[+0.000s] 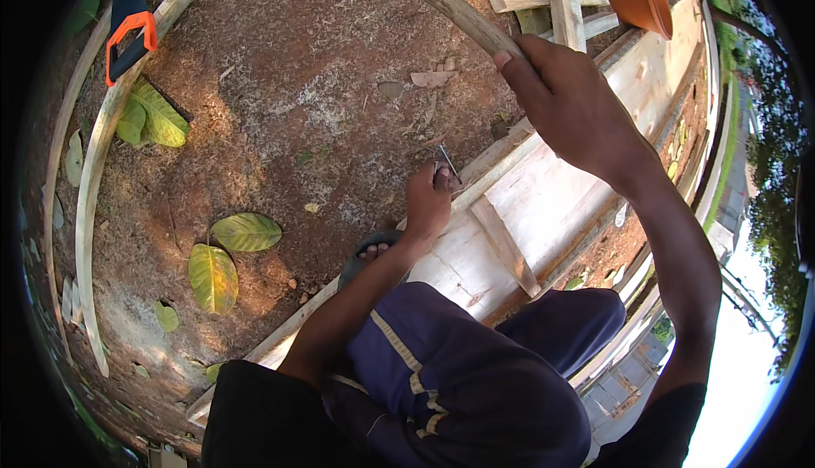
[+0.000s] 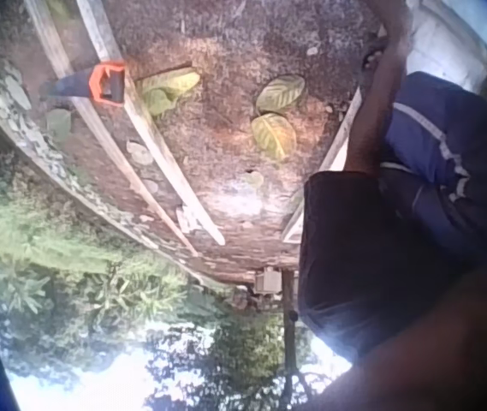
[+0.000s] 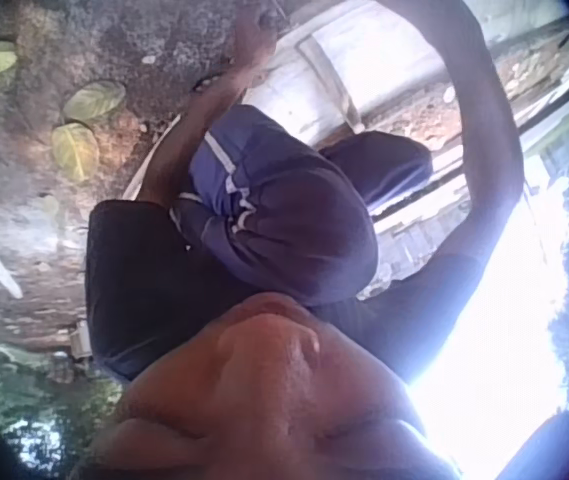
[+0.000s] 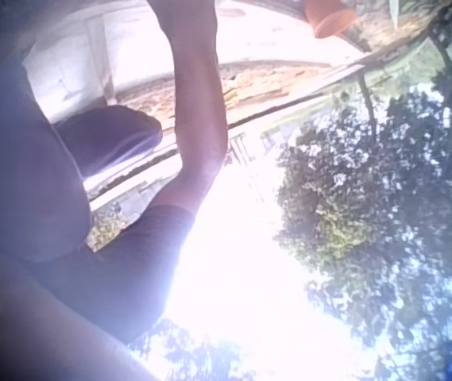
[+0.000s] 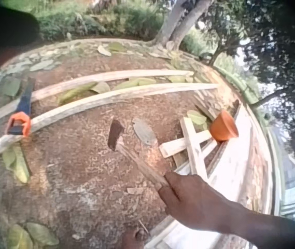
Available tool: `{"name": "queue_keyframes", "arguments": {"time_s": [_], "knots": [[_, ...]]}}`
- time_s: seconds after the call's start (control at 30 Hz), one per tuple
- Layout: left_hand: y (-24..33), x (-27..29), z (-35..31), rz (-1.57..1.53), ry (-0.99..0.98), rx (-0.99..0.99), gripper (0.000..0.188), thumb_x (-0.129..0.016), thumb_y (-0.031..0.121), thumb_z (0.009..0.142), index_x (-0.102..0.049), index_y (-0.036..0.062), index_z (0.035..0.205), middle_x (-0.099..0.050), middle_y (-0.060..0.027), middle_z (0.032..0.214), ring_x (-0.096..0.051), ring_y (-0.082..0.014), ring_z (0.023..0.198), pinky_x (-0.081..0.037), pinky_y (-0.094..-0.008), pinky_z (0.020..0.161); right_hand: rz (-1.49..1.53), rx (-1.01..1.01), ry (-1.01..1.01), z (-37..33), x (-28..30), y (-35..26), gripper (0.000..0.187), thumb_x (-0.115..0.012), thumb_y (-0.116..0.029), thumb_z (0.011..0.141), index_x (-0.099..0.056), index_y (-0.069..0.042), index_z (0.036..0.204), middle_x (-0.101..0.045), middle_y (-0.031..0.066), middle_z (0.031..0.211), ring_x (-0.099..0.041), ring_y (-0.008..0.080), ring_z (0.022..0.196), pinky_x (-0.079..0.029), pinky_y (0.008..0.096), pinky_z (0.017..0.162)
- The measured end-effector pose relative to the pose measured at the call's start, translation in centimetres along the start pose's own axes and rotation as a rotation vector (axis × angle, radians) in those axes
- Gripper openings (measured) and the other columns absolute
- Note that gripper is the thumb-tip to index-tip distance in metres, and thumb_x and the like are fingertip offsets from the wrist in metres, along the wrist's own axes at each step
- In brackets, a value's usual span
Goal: The person assembles a wooden structure by placing wooden planks across a boat-shaped frame and securing them with nails using a hammer. The person repeatedly positions planks, hammers nails, and adjusts the pieces to complete the assembly.
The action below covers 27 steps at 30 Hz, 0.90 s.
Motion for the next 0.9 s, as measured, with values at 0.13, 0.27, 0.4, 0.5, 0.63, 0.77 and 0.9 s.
{"name": "queue_keyframes", "arguments": {"time_s": [0.13,0.27,0.4,0.5,0.63,0.77,0.9], "knots": [[5.1,0.5,-6.0,0.143,-0.323,-0.108,0.018,-0.058,0.016,0.1,-0.062,-0.0001,0.094,-0.061,-0.0206,0.078,-0.06,-0.0413,0.072,-0.048,-0.047,0.067,-0.006,-0.073,-0.121,-1.3,-0.1,1.2,0.04,-0.05,-0.032,0.106,-0.057,0.003,0.089,-0.053,0.0173,0.066,-0.054,0.0285,0.062,-0.044,0.0438,0.064],[3.4,-4.1,-9.7,0.516,-0.655,-0.605,0.016,-0.059,0.014,0.091,-0.062,0.0025,0.102,-0.06,-0.0108,0.095,-0.06,-0.0274,0.092,-0.052,-0.0429,0.075,-0.001,-0.117,-0.277,-3.0,-3.0,3.0,0.037,-0.052,-0.03,0.105,-0.059,0.004,0.091,-0.058,0.0223,0.07,-0.059,0.0381,0.067,-0.046,0.0467,0.067],[4.9,-9.5,-10.6,0.694,-0.684,-1.118,0.024,-0.058,0.016,0.09,-0.063,0.0007,0.107,-0.063,-0.0106,0.104,-0.058,-0.0264,0.107,-0.045,-0.0486,0.1,-0.003,-0.133,-0.383,-4.1,-4.8,3.2,0.031,-0.053,-0.026,0.103,-0.06,0.003,0.095,-0.062,0.0263,0.073,-0.063,0.0453,0.074,-0.048,0.0498,0.069],[3.6,-12.7,-10.0,0.837,-0.607,-1.262,0.025,-0.057,0.018,0.092,-0.065,0.0015,0.109,-0.066,-0.0103,0.106,-0.059,-0.0258,0.108,-0.041,-0.0539,0.106,0.013,-0.144,-0.439,-4.2,-5.6,2.9,0.028,-0.053,-0.024,0.103,-0.058,0.003,0.097,-0.062,0.0266,0.073,-0.065,0.0446,0.075,-0.048,0.0505,0.068],[-2.0,-16.4,-7.6,0.818,-0.588,-1.012,0.022,-0.056,0.019,0.093,-0.065,0.0042,0.106,-0.068,-0.0084,0.094,-0.063,-0.0229,0.093,-0.046,-0.0463,0.091,-0.003,-0.054,-0.421,-4.1,-6.4,3.0,0.026,-0.053,-0.023,0.103,-0.056,0.002,0.097,-0.062,0.0261,0.072,-0.064,0.0456,0.073,-0.048,0.0513,0.067],[-3.2,-17.2,-7.4,0.736,-0.621,-0.893,0.015,-0.055,0.019,0.093,-0.063,0.0068,0.097,-0.069,-0.0046,0.08,-0.065,-0.019,0.077,-0.046,-0.0353,0.065,-0.047,-0.008,-0.431,-3.9,-6.8,4.0,0.027,-0.054,-0.024,0.103,-0.056,0.002,0.096,-0.061,0.0259,0.071,-0.063,0.0462,0.072,-0.048,0.0518,0.068],[-2.6,-16.5,-7.0,0.655,-0.464,-0.945,0.013,-0.055,0.018,0.092,-0.062,0.0073,0.093,-0.069,-0.0053,0.08,-0.065,-0.0186,0.075,-0.046,-0.0339,0.061,-0.041,-0.139,-0.472,-2.9,-5.2,4.0,0.03,-0.053,-0.025,0.104,-0.057,0.002,0.092,-0.061,0.0264,0.071,-0.063,0.0461,0.072,-0.048,0.0521,0.069]]}}
Point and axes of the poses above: each hand's wrist, its own z-axis towards the middle knuckle, its own x-axis out of the back of the hand, y = z × x, the point moved 5 cm from there along z, towards the middle knuckle
